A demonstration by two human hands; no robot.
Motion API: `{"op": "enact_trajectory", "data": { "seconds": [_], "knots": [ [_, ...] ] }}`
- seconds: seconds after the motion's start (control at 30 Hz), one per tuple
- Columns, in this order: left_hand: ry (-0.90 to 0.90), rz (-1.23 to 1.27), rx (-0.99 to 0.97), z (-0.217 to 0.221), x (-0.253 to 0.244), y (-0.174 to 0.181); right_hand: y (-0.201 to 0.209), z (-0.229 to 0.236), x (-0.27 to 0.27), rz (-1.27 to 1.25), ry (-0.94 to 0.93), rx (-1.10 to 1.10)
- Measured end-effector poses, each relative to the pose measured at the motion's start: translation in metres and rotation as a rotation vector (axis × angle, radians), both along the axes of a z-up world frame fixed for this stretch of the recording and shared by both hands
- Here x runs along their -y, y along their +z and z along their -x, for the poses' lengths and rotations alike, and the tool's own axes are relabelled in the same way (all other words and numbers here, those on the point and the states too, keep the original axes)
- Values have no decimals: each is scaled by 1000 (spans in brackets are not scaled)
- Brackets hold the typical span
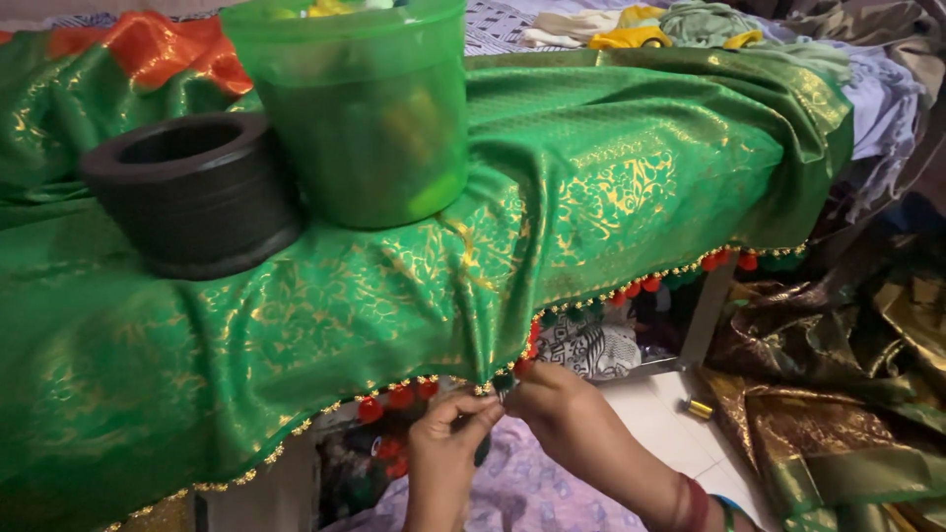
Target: Decorating the edge of a green fabric with small red and gold tassels and thread.
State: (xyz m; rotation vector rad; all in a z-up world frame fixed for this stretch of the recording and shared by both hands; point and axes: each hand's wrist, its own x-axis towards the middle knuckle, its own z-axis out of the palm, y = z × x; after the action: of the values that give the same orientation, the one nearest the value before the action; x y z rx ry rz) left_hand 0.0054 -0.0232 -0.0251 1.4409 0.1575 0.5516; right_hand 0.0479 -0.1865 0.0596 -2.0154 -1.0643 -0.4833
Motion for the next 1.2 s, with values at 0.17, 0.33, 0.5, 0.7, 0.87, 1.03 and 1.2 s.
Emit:
{"op": "enact_trajectory", "data": {
  "seconds": [0.17, 0.33, 0.5, 0.7, 0.87, 1.03, 1.2],
  "knots": [
    [-12, -77, 38, 7, 6, 11, 28, 11, 1, 173, 82, 184],
    [-110, 180, -27, 9, -5, -2, 14, 8, -13, 29, 123, 111],
    [-188, 473, -38, 12, -11, 1, -5, 7, -18, -37, 183, 29],
    [-83, 183, 18, 6, 0, -18, 4, 9, -17, 84, 157, 357],
    [89, -293, 132, 9, -3, -11, -2, -2, -10, -45, 163, 39],
    [-151, 193, -19, 8, -10, -14, 2, -6, -5, -102, 242, -221],
    [-14, -279, 157, 22, -4, 20, 15, -5, -15, -123, 129, 76]
  ]
}}
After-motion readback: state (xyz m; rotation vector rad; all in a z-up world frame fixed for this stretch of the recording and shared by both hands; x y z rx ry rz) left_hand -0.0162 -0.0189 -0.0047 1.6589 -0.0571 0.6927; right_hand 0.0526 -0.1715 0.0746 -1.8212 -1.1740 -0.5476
